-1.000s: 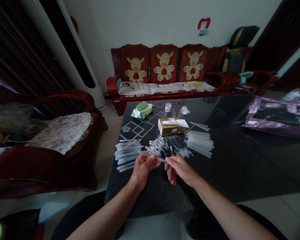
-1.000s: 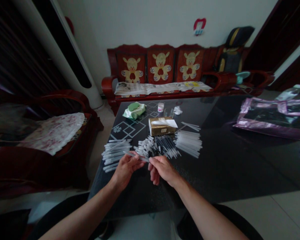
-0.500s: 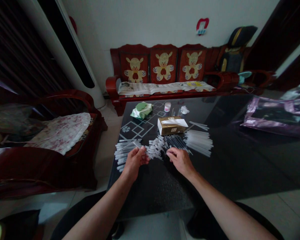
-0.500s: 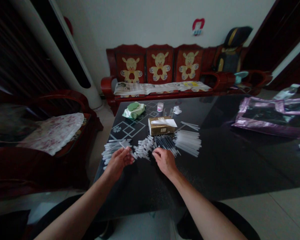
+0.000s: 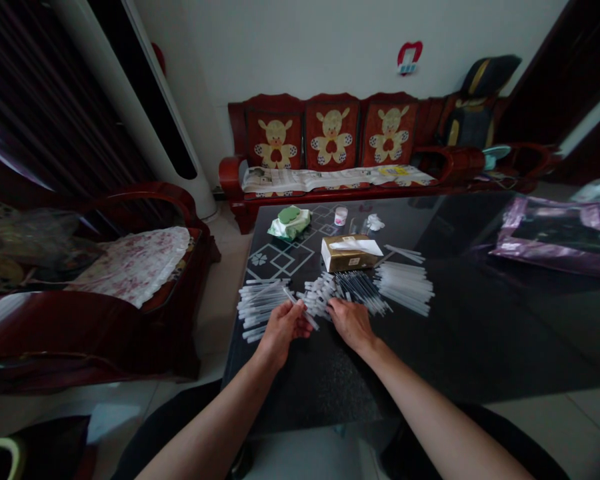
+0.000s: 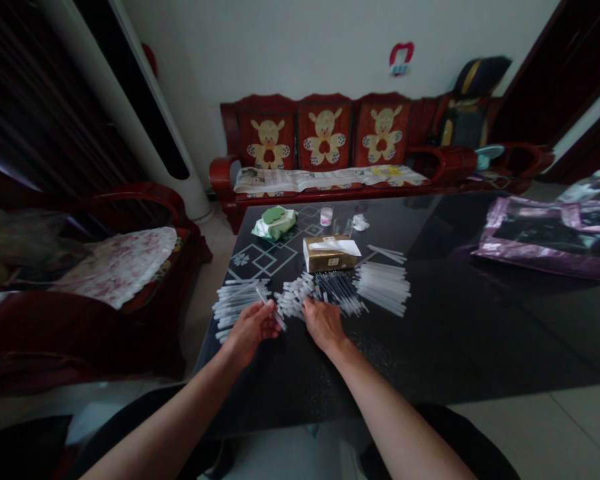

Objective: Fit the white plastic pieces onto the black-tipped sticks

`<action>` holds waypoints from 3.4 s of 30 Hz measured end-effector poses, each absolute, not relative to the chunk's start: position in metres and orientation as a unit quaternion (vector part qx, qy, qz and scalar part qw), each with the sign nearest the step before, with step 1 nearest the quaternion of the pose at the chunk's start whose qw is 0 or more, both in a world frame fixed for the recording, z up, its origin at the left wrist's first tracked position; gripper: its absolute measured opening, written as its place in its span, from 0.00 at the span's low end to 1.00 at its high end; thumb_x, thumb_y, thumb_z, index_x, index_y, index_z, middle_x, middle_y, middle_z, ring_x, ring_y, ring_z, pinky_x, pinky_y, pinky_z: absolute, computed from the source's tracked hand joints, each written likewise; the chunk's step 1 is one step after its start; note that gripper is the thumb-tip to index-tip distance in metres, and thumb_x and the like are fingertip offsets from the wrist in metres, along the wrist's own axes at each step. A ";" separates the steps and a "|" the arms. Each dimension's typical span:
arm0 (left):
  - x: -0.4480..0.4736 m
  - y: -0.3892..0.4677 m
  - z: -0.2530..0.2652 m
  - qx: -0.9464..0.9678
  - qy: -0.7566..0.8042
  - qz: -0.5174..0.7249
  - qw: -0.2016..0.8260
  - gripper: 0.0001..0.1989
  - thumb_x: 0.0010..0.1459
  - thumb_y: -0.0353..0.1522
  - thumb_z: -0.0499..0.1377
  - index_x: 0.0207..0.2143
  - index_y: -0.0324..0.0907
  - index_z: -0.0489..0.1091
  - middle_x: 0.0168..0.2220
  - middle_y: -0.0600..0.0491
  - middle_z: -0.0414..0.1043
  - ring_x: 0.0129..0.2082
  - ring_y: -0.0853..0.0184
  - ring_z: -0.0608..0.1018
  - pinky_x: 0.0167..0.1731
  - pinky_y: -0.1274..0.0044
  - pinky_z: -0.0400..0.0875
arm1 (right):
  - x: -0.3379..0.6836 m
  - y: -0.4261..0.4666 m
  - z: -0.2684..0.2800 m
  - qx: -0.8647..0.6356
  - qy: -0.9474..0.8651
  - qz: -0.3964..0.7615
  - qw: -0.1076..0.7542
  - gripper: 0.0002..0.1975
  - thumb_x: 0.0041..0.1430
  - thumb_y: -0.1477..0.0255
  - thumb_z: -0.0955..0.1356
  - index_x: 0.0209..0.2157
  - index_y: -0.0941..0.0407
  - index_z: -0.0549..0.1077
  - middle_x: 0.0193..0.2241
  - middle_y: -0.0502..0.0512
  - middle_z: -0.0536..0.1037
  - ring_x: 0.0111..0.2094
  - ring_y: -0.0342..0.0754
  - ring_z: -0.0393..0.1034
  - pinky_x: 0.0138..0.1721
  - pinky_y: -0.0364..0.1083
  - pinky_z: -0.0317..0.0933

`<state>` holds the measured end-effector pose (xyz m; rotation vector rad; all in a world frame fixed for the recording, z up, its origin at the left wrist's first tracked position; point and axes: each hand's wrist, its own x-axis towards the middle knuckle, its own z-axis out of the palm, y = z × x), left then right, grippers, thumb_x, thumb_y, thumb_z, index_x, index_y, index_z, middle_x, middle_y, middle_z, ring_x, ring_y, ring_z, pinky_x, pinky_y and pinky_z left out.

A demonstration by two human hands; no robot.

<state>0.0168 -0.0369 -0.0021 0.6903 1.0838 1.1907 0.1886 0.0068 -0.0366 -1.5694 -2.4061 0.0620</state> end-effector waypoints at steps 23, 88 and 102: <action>0.019 -0.032 -0.002 0.356 0.424 0.531 0.641 0.13 0.48 0.39 0.66 0.28 0.36 0.76 0.28 0.51 0.74 0.26 0.72 0.72 0.28 0.80 0.66 | 0.187 -0.018 -0.009 -0.430 -0.541 0.654 0.307 0.19 0.55 0.56 0.65 0.28 0.59 0.69 0.16 0.49 0.73 0.14 0.40 0.65 0.14 0.38 0.57; 0.033 -0.037 -0.021 0.255 0.457 0.646 0.556 0.16 0.49 0.38 0.64 0.38 0.35 0.76 0.27 0.51 0.74 0.22 0.76 0.68 0.25 0.82 0.62 | 0.180 -0.058 -0.007 -0.470 -0.696 0.393 0.375 0.19 0.64 0.64 0.59 0.28 0.59 0.73 0.21 0.51 0.71 0.26 0.44 0.65 0.30 0.42 0.54; 0.031 -0.042 -0.017 0.303 0.489 0.601 0.555 0.19 0.48 0.39 0.65 0.39 0.33 0.75 0.24 0.52 0.72 0.22 0.73 0.71 0.25 0.80 0.66 | 0.189 -0.051 -0.026 -0.460 -0.586 0.558 0.366 0.20 0.62 0.59 0.59 0.30 0.60 0.72 0.13 0.42 0.53 0.15 0.38 0.46 0.16 0.39 0.42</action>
